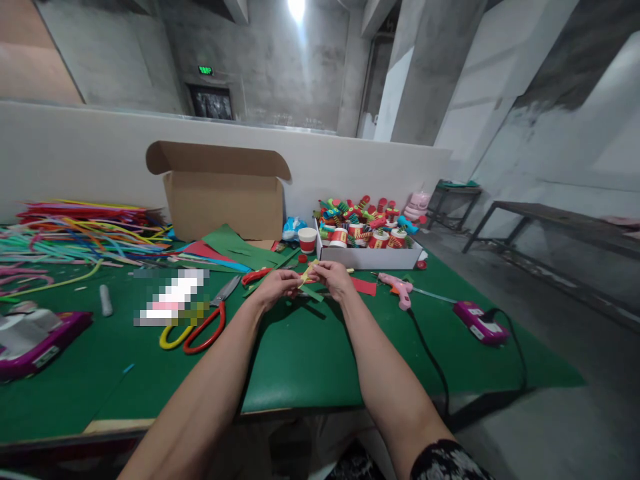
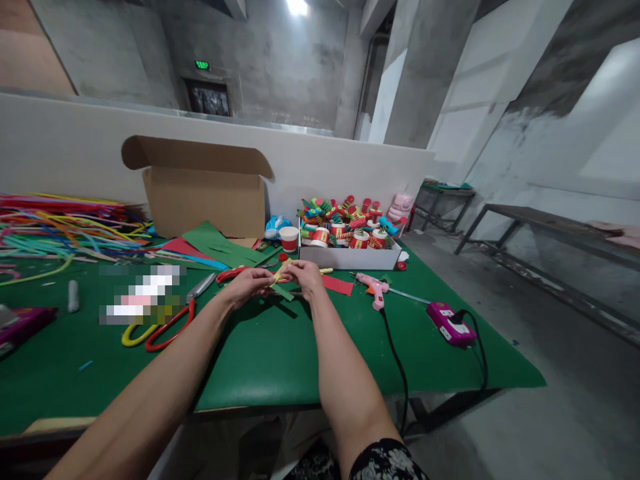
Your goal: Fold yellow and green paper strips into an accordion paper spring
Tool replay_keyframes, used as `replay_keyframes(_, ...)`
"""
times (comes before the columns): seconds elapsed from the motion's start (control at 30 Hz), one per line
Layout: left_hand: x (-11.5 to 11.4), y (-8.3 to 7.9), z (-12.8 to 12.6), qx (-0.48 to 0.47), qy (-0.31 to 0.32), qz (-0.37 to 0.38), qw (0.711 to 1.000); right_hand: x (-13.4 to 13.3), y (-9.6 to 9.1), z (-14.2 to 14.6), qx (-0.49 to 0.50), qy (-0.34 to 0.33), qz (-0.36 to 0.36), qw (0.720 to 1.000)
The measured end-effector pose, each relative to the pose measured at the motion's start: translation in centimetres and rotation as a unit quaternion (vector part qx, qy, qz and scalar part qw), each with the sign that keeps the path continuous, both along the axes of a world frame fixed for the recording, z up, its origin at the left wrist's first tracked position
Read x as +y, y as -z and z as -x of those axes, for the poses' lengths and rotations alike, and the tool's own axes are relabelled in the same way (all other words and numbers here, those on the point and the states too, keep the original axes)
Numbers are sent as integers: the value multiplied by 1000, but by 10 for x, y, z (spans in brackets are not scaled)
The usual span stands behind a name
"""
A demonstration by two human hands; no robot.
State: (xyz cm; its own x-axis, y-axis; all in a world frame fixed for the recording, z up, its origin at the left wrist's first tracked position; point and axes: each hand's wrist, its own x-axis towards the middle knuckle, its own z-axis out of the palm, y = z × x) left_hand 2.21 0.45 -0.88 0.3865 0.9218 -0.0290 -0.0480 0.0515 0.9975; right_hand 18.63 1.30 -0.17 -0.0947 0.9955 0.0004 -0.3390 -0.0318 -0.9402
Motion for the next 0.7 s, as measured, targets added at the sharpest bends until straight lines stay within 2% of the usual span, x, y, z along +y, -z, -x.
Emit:
replay_keyframes(0.23,0,1,1,10,5,-12,1000,-2,-5,-5,1,-22,6,1000)
replay_keyframes(0.47,1,2,2,-2,7,-7,1000,-2,-7,-5,-4,2,23,1000)
replay_keyframes(0.7,0,0,2,-7,1,-4,1000,-1,-6,-6,-23,6,1,1000)
